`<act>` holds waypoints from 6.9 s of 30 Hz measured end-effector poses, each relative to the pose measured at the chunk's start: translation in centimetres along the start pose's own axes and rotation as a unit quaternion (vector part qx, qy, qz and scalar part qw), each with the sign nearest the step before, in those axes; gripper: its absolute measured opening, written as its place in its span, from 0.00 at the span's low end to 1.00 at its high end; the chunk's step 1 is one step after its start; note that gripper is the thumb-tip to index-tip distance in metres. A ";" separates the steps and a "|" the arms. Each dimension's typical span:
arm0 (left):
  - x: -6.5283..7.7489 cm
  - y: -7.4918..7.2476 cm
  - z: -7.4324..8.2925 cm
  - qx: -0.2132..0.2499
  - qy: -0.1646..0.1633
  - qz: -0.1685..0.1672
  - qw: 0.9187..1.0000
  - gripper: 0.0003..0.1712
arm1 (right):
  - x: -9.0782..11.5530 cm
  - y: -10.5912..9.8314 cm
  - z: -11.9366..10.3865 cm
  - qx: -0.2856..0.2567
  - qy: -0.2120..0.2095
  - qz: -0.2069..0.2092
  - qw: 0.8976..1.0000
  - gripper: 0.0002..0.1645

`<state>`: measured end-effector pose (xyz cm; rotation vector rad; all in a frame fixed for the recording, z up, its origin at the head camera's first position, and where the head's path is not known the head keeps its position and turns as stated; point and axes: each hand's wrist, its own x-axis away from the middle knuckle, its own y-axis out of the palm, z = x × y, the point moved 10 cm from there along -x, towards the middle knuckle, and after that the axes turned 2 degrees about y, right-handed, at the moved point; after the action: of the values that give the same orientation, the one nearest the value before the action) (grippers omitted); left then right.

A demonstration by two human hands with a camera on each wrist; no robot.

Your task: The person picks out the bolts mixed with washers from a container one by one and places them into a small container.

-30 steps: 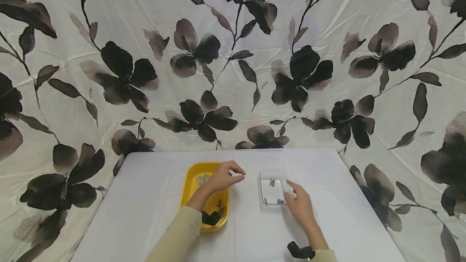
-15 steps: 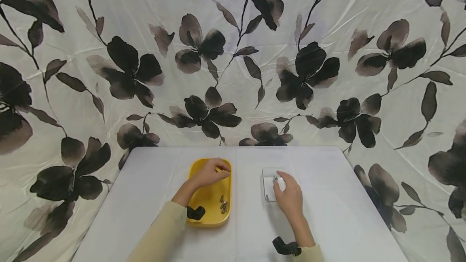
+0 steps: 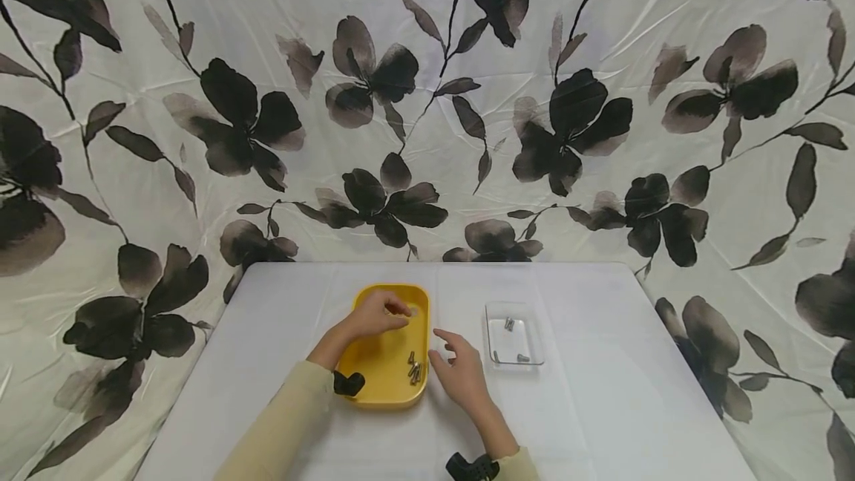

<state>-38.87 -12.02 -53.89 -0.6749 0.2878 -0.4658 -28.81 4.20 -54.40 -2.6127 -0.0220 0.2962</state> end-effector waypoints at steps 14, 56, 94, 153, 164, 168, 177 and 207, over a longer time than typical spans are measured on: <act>-1.2 3.6 -1.7 -0.026 0.005 -0.120 0.992 0.10 | 1.1 3.9 1.9 -0.085 0.050 -0.065 0.993 0.36; -0.5 5.1 -5.7 -0.052 -0.058 -0.091 0.993 0.04 | 1.8 4.6 3.6 -0.145 0.088 -0.068 0.983 0.37; 1.0 -1.1 0.5 0.034 0.006 0.086 0.996 0.04 | 1.2 4.2 3.3 -0.148 0.073 -0.049 0.985 0.34; -5.6 10.7 8.2 0.068 0.022 -0.010 0.997 0.02 | -0.7 -16.4 12.8 0.079 0.127 0.118 0.982 0.30; -6.5 12.2 8.0 0.079 0.004 0.020 0.997 0.02 | 0.3 -14.8 14.7 0.025 0.156 0.100 0.982 0.27; -6.7 12.7 8.1 0.081 0.005 0.038 0.996 0.02 | 1.0 -14.2 14.9 0.013 0.152 0.090 0.984 0.24; -7.8 13.3 9.3 0.047 0.001 0.049 0.998 0.02 | 0.7 -14.2 14.7 -0.007 0.159 0.073 0.985 0.24; -11.1 14.7 10.2 0.071 0.009 0.041 0.997 0.06 | -0.3 -14.4 14.6 -0.014 0.164 0.049 0.985 0.28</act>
<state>-39.67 9.03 -54.72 -0.5182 0.2958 -0.4107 -31.69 23.83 -59.70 -2.6624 0.2182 -0.1036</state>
